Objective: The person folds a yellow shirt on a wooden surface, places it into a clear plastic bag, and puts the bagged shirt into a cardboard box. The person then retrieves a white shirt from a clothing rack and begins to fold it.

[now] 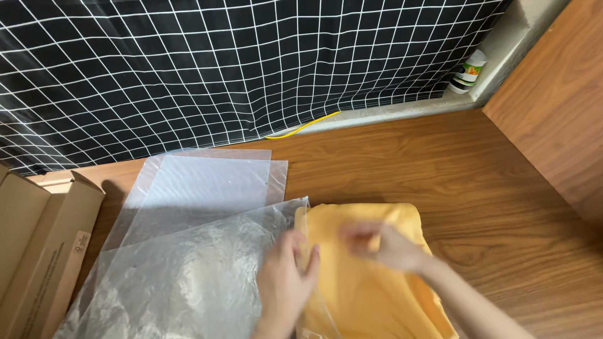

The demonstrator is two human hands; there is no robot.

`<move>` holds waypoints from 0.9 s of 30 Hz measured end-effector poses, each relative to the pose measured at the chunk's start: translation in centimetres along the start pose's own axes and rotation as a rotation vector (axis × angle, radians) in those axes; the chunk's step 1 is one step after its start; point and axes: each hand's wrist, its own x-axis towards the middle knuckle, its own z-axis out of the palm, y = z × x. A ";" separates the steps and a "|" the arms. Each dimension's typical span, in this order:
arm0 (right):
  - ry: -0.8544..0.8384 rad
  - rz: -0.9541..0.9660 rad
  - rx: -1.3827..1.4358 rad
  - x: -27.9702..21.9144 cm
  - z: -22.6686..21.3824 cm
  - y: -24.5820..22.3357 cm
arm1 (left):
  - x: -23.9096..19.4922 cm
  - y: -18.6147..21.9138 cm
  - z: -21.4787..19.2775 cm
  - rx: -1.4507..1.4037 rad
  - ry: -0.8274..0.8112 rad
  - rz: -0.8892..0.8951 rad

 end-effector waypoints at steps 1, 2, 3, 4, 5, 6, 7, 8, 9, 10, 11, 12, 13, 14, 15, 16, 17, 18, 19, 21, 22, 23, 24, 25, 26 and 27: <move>0.214 -0.011 -0.146 1.3 -1.3 0.5 | 1.6 -0.4 0.0 0.119 -0.076 -0.097; 0.428 -0.021 -0.292 2.6 -2.6 1.0 | 3.2 -0.8 0.0 0.239 -0.150 -0.194; 0.430 -0.022 -0.291 3.1 -2.9 0.4 | 3.6 -1.0 0.9 0.240 -0.149 -0.191; 0.261 0.218 -0.388 3.8 -3.3 -0.2 | 4.1 -1.2 1.8 0.298 -0.176 -0.185; 0.094 0.456 -0.480 4.5 -4.0 -0.9 | 5.0 -1.4 2.8 0.355 -0.199 -0.172; 0.104 0.454 -0.481 4.8 -4.3 -1.4 | 5.7 -1.7 3.5 0.355 -0.194 -0.164; 0.057 0.539 -0.486 4.9 -4.4 -1.9 | 6.2 -1.9 4.2 0.370 -0.140 -0.105; 0.010 0.625 -0.490 4.9 -4.6 -2.3 | 6.7 -2.3 5.0 0.385 -0.086 -0.047; 0.011 0.626 -0.491 4.7 -4.8 -2.4 | 7.3 -2.2 5.2 0.384 -0.086 -0.047; -0.045 0.582 -0.424 4.5 -5.0 -2.5 | 7.9 -2.1 5.5 0.373 -0.033 0.013; -0.100 0.541 -0.354 4.0 -5.1 -2.5 | 8.3 -2.0 5.9 0.361 0.015 0.074; -0.099 0.546 -0.353 3.2 -4.5 -2.2 | 8.0 -1.1 6.2 0.358 0.011 0.076; -0.083 0.552 -0.215 2.5 -4.4 -2.0 | 8.2 -0.1 6.6 0.343 0.046 0.167; -0.066 0.554 -0.078 1.9 -4.3 -1.8 | 8.3 1.0 7.0 0.328 0.082 0.257; -0.063 0.557 -0.077 1.1 -4.2 -1.0 | 8.4 1.7 7.6 0.325 0.080 0.260; 0.023 0.514 0.070 0.3 -4.2 -0.2 | 8.6 2.4 8.1 0.291 0.080 0.358; 0.111 0.470 0.217 -0.6 -4.0 0.6 | 8.6 3.1 8.7 0.254 0.079 0.456; 0.115 0.474 0.218 -1.7 -3.7 0.0 | 8.5 4.4 8.9 0.251 0.075 0.458; 0.160 0.473 0.319 -2.9 -3.4 -0.6 | 8.4 5.8 9.1 0.228 0.084 0.548; 0.217 0.473 0.420 -4.7 -3.1 1.5 | 7.7 8.8 9.4 0.196 0.093 0.646; 0.309 0.410 0.511 -5.4 -3.0 4.3 | 7.1 10.5 9.5 0.113 -0.001 0.759; 0.401 0.342 0.601 -6.2 -2.9 7.2 | 6.5 12.1 9.5 0.030 -0.096 0.871; 0.411 0.342 0.600 -7.3 -2.2 9.7 | 5.2 12.6 10.4 0.025 -0.097 0.880; 0.577 0.319 0.781 -8.4 -1.3 12.2 | 3.9 13.1 11.2 -0.042 -0.065 0.971; 0.744 0.292 0.962 -9.5 -0.4 14.7 | 2.6 13.6 12.0 -0.111 -0.034 1.062; 0.750 0.291 0.960 -10.6 0.1 13.8 | 1.9 13.1 11.7 -0.116 -0.034 1.066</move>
